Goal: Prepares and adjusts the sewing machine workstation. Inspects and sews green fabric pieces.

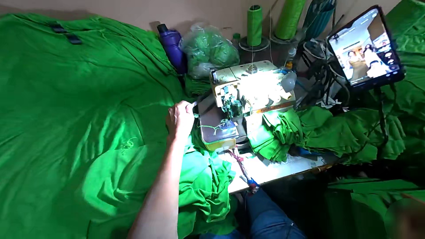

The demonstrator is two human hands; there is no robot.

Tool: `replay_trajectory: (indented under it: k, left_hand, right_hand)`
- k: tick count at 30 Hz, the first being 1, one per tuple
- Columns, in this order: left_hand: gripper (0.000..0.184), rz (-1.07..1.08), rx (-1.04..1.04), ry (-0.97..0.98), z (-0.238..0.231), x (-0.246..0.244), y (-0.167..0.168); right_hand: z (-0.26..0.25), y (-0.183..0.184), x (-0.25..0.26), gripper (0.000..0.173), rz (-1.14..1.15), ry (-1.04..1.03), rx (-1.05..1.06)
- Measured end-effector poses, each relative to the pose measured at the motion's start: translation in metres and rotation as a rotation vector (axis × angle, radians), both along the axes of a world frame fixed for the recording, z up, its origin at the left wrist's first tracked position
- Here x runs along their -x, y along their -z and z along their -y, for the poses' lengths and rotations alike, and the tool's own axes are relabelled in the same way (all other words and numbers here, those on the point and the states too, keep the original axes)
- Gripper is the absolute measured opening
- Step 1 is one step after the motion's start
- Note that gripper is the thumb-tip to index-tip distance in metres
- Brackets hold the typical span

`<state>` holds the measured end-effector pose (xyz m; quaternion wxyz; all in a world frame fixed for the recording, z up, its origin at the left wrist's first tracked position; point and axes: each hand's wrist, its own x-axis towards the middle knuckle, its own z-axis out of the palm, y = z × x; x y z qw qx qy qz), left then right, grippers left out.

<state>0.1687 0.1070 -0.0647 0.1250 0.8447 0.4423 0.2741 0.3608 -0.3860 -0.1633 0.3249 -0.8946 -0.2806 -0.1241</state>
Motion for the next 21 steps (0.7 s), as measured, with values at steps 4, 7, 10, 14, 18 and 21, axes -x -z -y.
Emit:
replay_trajectory:
  k: [4, 7, 10, 14, 18, 21]
  left_hand:
    - [0.032, 0.041, -0.039, 0.038, 0.003, -0.001, 0.001]
    - [0.030, 0.065, -0.018, 0.037, 0.007, 0.001, 0.000]
    - [0.028, 0.091, -0.026, 0.053, 0.011, -0.004, -0.005]
    - [0.027, 0.070, 0.085, 0.060, 0.044, -0.025, -0.012]
    - [0.044, -0.098, 0.287, 0.178, 0.063, -0.035, -0.021]
    - [0.051, -0.009, 0.295, 0.174, 0.031, -0.022, -0.024]
  right_hand:
    - [-0.119, -0.015, 0.025, 0.027, 0.046, -0.385, -0.035]
    - [-0.202, -0.006, 0.050, 0.018, 0.026, -0.580, 0.134]
    - [-0.252, 0.005, 0.065, 0.013, 0.041, -0.751, 0.086]
    - [-0.271, 0.037, 0.063, 0.012, -0.014, -0.828, -0.294]
    - [-0.257, 0.033, 0.072, 0.015, 0.143, -0.692, -0.537]
    - [-0.264, 0.010, 0.079, 0.018, 0.198, -0.666, -0.541]
